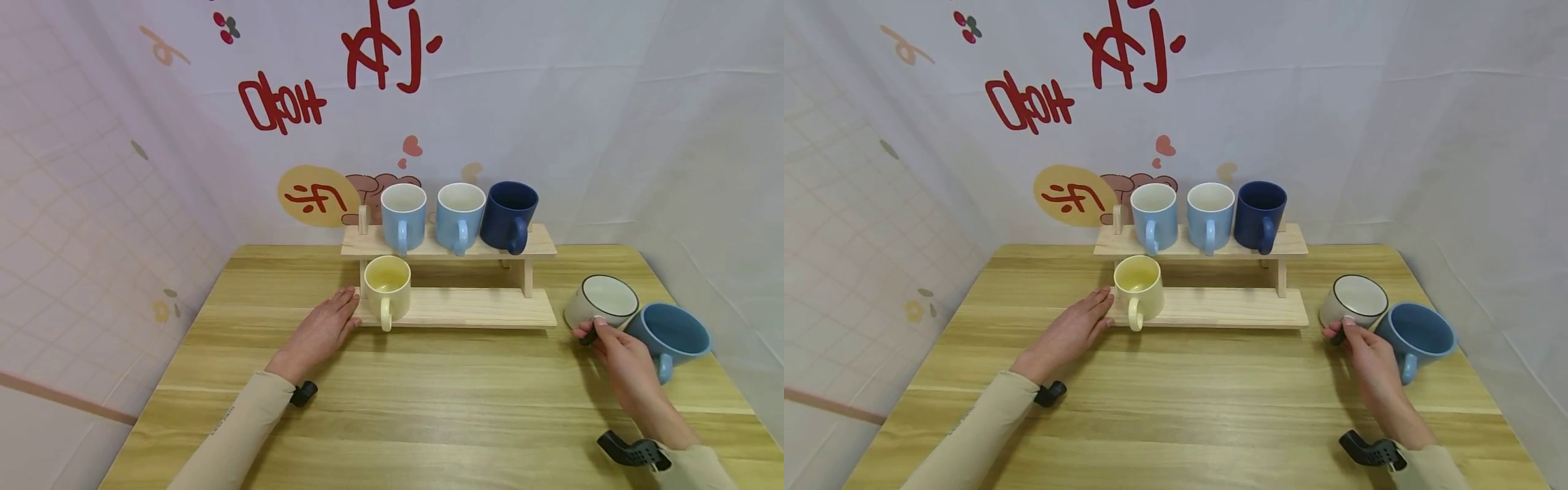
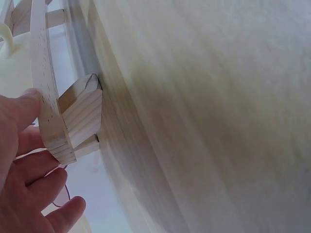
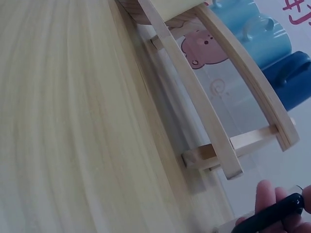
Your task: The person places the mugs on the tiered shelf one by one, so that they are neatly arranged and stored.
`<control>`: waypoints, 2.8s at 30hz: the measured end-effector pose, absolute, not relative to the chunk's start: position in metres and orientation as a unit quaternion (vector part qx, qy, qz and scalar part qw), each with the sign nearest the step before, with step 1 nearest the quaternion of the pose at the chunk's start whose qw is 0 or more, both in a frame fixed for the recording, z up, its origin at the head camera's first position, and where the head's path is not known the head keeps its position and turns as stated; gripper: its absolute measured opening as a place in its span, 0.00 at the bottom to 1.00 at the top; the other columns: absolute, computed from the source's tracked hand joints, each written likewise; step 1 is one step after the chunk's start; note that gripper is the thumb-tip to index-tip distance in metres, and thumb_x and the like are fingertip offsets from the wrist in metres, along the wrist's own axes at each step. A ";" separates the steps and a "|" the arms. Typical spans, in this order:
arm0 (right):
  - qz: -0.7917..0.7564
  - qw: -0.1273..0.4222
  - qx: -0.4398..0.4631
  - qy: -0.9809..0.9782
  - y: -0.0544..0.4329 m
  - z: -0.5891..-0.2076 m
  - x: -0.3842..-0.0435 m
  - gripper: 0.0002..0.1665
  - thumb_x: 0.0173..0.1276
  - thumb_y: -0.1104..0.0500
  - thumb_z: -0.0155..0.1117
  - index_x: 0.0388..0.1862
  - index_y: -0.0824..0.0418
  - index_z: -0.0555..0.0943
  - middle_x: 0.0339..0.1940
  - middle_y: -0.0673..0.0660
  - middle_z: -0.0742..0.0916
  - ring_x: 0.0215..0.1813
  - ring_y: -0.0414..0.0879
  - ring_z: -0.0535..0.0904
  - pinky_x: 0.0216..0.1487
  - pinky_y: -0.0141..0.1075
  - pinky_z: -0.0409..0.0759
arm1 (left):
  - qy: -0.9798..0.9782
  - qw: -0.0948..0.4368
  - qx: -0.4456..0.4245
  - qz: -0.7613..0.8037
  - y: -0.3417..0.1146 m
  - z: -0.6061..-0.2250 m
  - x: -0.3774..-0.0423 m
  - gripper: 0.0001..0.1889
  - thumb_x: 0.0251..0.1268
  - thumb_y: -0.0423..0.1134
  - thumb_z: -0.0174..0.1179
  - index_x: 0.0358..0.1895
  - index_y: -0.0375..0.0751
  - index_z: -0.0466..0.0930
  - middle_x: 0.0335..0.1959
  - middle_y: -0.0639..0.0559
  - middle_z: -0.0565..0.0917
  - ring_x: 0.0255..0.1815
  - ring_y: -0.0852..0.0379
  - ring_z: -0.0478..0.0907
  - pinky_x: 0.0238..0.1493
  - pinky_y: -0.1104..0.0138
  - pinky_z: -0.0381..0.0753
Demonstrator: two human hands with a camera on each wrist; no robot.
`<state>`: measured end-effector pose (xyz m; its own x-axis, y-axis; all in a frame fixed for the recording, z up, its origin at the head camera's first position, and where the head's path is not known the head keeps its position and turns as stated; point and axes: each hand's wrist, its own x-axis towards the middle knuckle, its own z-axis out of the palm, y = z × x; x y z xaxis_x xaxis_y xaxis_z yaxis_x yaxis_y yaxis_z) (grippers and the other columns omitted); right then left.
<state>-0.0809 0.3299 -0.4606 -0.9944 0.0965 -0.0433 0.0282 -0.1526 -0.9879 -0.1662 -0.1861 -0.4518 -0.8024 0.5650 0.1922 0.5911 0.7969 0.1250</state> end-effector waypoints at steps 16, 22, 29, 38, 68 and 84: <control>0.760 0.092 -0.087 -0.638 0.316 -0.458 -0.076 0.20 0.76 0.53 0.54 0.46 0.71 0.77 0.38 0.51 0.84 0.43 0.37 0.81 0.48 0.23 0.79 | -0.945 0.057 -0.293 -0.132 -0.184 -0.451 -0.163 0.27 0.76 0.44 0.51 0.69 0.28 0.66 0.71 0.35 0.64 0.71 0.40 0.62 0.69 0.51 0.64; 0.755 0.111 -0.077 -0.642 0.310 -0.449 -0.072 0.20 0.75 0.53 0.54 0.46 0.72 0.78 0.38 0.51 0.85 0.45 0.37 0.80 0.50 0.20 0.76 | -0.947 0.057 -0.289 -0.132 -0.185 -0.450 -0.162 0.27 0.76 0.44 0.51 0.68 0.27 0.66 0.72 0.35 0.63 0.71 0.39 0.62 0.69 0.52 0.64; 0.741 0.142 -0.063 -0.653 0.302 -0.435 -0.066 0.21 0.75 0.55 0.55 0.47 0.74 0.79 0.38 0.51 0.86 0.46 0.39 0.80 0.54 0.20 0.72 | -0.947 0.062 -0.287 -0.130 -0.186 -0.452 -0.161 0.27 0.76 0.44 0.50 0.68 0.28 0.66 0.72 0.35 0.63 0.71 0.40 0.63 0.70 0.53 0.63; 0.734 0.151 -0.035 -0.661 0.294 -0.421 -0.059 0.21 0.76 0.57 0.54 0.47 0.78 0.78 0.35 0.52 0.86 0.47 0.40 0.80 0.55 0.20 0.72 | -0.943 0.073 -0.295 -0.138 -0.185 -0.453 -0.163 0.27 0.75 0.43 0.53 0.67 0.26 0.66 0.71 0.33 0.65 0.70 0.38 0.64 0.68 0.50 0.66; 0.613 0.059 -0.005 -0.788 0.244 -0.405 -0.041 0.26 0.79 0.52 0.48 0.49 0.78 0.76 0.35 0.54 0.86 0.49 0.39 0.77 0.53 0.22 0.68 | -0.943 0.075 -0.299 -0.127 -0.184 -0.453 -0.163 0.26 0.75 0.43 0.52 0.67 0.26 0.67 0.70 0.32 0.66 0.70 0.38 0.64 0.70 0.52 0.63; 0.616 0.044 0.022 -0.787 0.209 -0.402 -0.047 0.23 0.79 0.53 0.48 0.46 0.73 0.79 0.34 0.63 0.86 0.48 0.42 0.77 0.54 0.23 0.68 | -0.943 0.073 -0.294 -0.142 -0.184 -0.454 -0.162 0.26 0.75 0.42 0.53 0.67 0.25 0.67 0.70 0.33 0.65 0.70 0.38 0.63 0.69 0.50 0.64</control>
<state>-0.0474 0.2092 -0.4023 -0.9952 0.0191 0.0959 -0.0885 0.2412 -0.9664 -0.1620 -0.1842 -0.4539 -0.8169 0.5328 0.2212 0.5742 0.7874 0.2241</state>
